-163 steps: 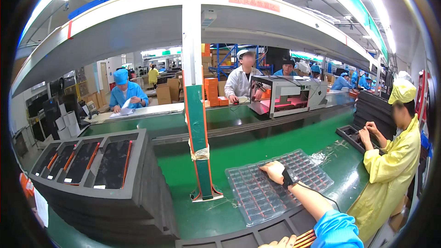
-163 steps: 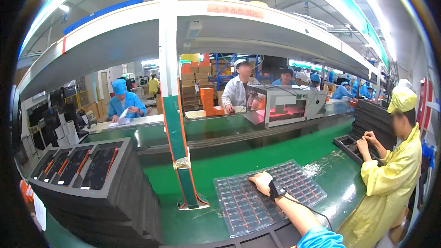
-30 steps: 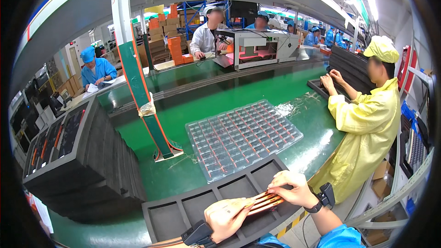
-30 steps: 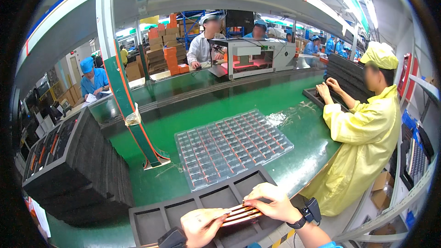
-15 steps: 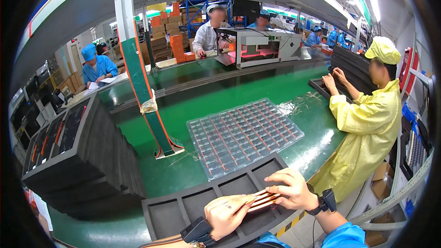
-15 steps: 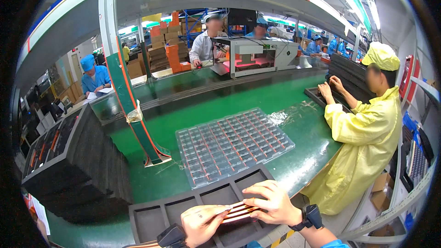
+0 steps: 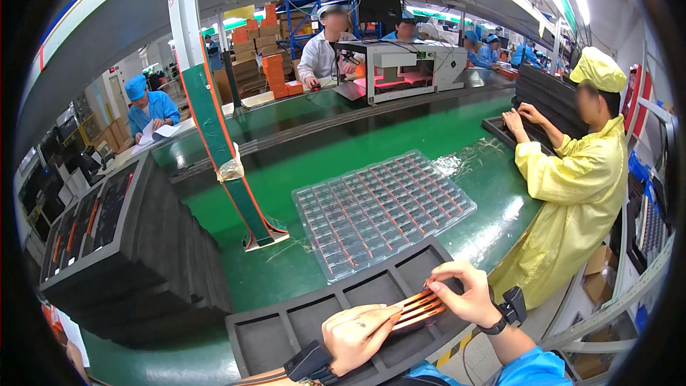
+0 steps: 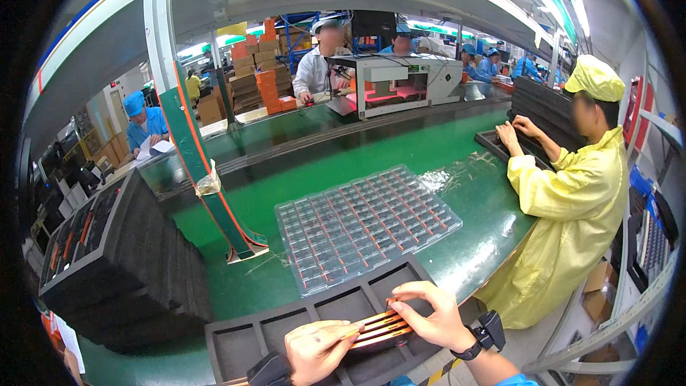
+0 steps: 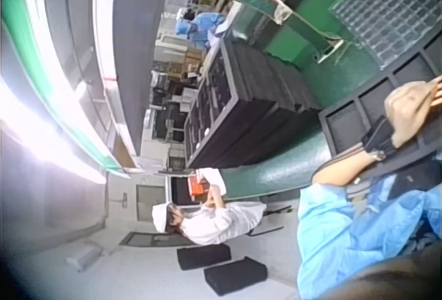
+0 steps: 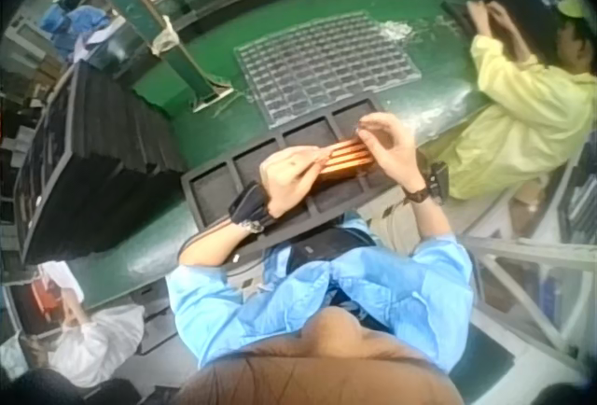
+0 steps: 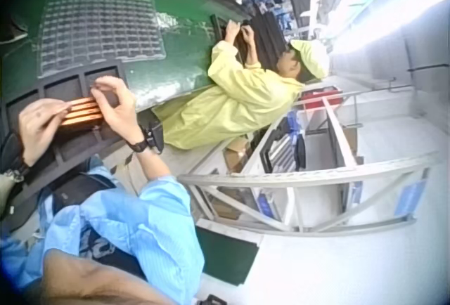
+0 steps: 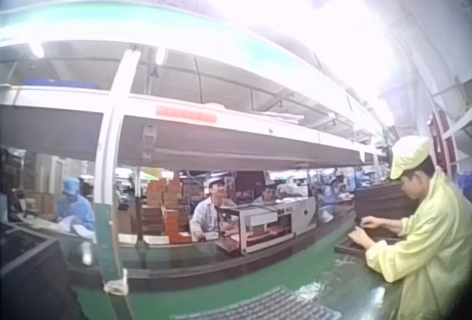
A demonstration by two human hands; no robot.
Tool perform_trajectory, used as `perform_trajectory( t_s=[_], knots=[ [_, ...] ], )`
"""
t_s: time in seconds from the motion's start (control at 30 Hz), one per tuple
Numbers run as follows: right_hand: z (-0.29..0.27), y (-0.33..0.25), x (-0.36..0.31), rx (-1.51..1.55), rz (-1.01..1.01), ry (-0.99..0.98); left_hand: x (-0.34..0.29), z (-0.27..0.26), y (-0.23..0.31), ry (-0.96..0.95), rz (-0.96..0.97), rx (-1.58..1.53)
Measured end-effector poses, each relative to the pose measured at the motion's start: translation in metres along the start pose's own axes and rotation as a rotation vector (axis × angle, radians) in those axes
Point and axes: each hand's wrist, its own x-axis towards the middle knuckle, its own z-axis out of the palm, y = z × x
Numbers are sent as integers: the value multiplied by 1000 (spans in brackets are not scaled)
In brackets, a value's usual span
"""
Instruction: The worker is assembling and inspecting electronic housings or mobile phone components on a factory production line.
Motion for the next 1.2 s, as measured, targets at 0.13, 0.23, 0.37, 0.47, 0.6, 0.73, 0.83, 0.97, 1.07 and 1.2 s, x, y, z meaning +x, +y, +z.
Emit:
perform_trajectory(
  t_s=[0.13,0.23,0.37,0.47,0.6,0.73,0.83,0.97,1.07,1.2],
  knots=[
    [-9,10,0,-239,-296,-140,1,-2,0,-8,-13,31],
    [-10,12,-4,-225,-318,-85,-2,0,-1,13,-23,51],
    [-10,8,-3,-319,-376,-145,-1,0,-1,9,-18,45],
    [-11,10,-5,-324,-423,-110,-1,1,-2,15,-20,52],
    [-8,12,-3,-308,-392,-97,1,0,-2,10,-6,49],
    [-13,11,-3,-410,-445,-186,1,0,-2,-4,8,50],
    [-14,5,-5,-525,-495,-192,-3,0,-2,17,16,76],
    [-11,13,-13,-559,-539,-227,-2,0,-2,21,6,68],
    [-7,5,-7,-594,-540,-174,0,-1,-3,14,32,86],
    [13,-20,4,-384,-518,-245,-1,1,-6,-14,61,87]
  ],
)
